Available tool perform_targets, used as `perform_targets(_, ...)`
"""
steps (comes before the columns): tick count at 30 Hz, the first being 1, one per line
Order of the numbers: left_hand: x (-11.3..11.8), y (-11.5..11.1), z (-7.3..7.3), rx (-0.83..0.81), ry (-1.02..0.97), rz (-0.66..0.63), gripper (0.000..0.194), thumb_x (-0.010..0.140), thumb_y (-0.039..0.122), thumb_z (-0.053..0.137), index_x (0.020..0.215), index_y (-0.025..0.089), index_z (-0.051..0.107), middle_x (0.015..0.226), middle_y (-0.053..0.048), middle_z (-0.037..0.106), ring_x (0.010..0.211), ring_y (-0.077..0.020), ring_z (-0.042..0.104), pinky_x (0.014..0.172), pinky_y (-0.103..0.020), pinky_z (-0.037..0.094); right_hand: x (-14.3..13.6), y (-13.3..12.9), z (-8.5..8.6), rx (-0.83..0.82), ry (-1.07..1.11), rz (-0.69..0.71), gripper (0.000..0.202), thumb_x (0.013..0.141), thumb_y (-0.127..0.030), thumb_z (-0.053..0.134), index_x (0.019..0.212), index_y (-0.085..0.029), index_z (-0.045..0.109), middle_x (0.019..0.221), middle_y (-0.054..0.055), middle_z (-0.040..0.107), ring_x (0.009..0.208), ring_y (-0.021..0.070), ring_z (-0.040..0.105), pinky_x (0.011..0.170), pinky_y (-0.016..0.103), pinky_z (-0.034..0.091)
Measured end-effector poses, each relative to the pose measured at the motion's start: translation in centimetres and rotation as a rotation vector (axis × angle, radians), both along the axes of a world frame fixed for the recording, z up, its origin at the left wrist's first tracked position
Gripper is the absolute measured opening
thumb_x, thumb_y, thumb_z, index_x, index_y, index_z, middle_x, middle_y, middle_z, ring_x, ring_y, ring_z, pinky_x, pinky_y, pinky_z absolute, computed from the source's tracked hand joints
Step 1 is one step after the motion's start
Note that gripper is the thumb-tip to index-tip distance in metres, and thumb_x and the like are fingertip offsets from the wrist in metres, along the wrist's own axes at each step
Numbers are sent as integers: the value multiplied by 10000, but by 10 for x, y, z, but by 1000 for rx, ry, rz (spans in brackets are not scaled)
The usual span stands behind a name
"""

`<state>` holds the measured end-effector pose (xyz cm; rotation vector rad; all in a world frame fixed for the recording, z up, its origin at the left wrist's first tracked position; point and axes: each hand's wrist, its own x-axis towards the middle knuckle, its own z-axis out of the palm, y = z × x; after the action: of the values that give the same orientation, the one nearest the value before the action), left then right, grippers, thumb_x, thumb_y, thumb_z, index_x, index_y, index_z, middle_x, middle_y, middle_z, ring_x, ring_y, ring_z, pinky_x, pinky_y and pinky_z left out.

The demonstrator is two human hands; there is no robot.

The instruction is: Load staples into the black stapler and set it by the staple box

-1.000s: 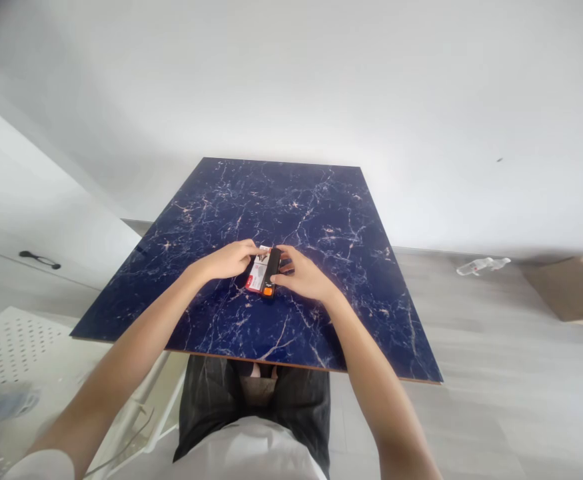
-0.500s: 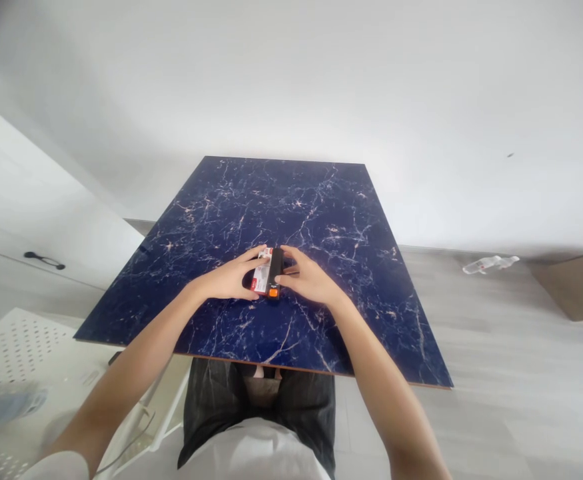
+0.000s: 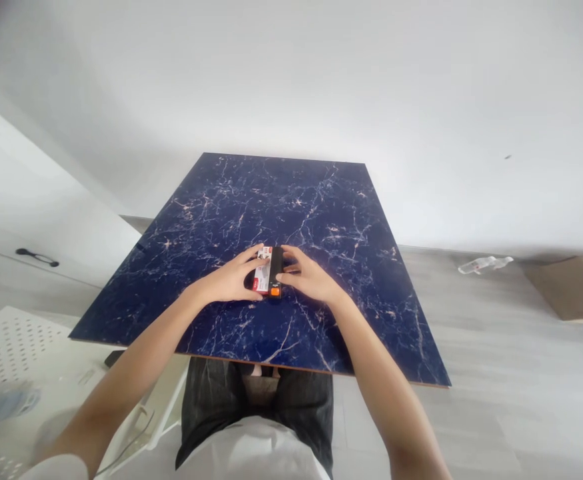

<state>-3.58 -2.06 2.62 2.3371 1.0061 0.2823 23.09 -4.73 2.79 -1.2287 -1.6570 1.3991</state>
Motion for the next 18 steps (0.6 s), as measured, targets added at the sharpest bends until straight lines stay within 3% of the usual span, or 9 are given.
perform_targets(4,1,-3,3,31,7,-9,947,731,457,872,1561,294,448,1748,-85,119,1570,-373,265,1264,-511,326,1,1,-4,-4,20,6,752,842,-344,774,1516,-290,443,1506,131,517,1151,277,666,1073,562,521)
perform_targets(18,2,-9,6,12,-10,5,922,728,488,864,1541,308,469,1747,-66,130,1556,-401,287,1251,-535,347,1,0,-3,14,13,13,719,868,-360,757,1513,-295,445,1498,119,533,1215,276,634,1103,555,500)
